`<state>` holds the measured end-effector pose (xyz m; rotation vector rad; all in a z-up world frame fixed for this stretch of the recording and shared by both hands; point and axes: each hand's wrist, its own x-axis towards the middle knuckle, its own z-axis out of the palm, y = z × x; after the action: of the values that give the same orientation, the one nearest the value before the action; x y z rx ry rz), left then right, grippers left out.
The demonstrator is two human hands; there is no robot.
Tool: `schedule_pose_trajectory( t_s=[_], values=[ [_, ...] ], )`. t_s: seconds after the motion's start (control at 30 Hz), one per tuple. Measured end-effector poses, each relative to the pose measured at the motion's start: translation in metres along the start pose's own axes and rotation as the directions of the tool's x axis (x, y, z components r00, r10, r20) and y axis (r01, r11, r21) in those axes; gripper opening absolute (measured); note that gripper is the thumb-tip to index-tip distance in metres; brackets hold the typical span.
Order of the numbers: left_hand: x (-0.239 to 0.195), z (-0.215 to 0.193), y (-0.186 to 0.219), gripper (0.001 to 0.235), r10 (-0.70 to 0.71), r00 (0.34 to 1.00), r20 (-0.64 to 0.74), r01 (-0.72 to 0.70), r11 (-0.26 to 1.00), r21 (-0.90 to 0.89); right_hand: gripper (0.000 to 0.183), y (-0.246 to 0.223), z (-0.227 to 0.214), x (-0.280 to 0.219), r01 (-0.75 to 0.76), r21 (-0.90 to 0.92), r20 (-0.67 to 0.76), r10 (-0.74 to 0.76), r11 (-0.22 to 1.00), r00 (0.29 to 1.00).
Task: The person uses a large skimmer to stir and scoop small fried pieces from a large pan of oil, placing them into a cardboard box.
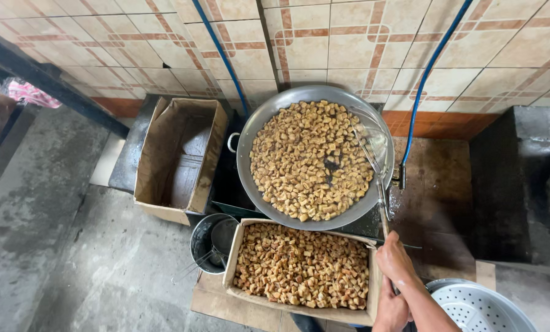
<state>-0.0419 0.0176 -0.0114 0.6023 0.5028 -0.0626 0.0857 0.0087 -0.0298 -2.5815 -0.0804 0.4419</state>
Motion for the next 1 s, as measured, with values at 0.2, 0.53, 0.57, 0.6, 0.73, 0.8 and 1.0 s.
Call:
schedule_pose_trajectory(
  t_s=[0.2,0.53,0.57,0.6,0.73,0.8,1.0],
  values=[
    [-0.019,-0.068,0.002,0.078,0.350,0.935,0.053,-0.307,0.726,0.616,0.032,-0.007,0.065,-0.026,-0.281,0.099,0.135,0.267,0.955,0.954],
    [-0.078,-0.157,0.178,0.080,0.107,0.981,-0.159,0.147,0.119,0.982,0.017,-0.151,0.142,-0.071,-0.535,0.790,0.464,0.277,0.300,0.841],
    [-0.085,-0.153,0.189,0.081,0.183,0.978,-0.102,0.081,0.120,0.989,0.018,-0.164,0.137,-0.076,-0.513,0.795,0.435,0.286,0.322,0.854],
    [-0.090,-0.151,0.200,0.081,0.257,0.965,-0.044,0.014,0.117,0.993,0.019,-0.177,0.132,-0.078,-0.492,0.799,0.406,0.295,0.345,0.865],
    [-0.106,-0.141,0.225,0.082,0.179,0.969,-0.172,0.161,0.073,0.984,0.018,-0.215,0.113,-0.090,-0.473,0.798,0.393,0.274,0.373,0.878],
    [-0.109,-0.140,0.233,0.084,0.169,0.967,-0.192,0.184,0.063,0.981,0.017,-0.231,0.104,-0.095,-0.506,0.786,0.432,0.269,0.355,0.861],
    [-0.091,-0.164,0.226,0.089,0.159,0.972,-0.173,0.162,0.077,0.984,0.011,-0.243,0.119,-0.079,-0.500,0.742,0.489,0.150,0.446,0.859]
  ],
)
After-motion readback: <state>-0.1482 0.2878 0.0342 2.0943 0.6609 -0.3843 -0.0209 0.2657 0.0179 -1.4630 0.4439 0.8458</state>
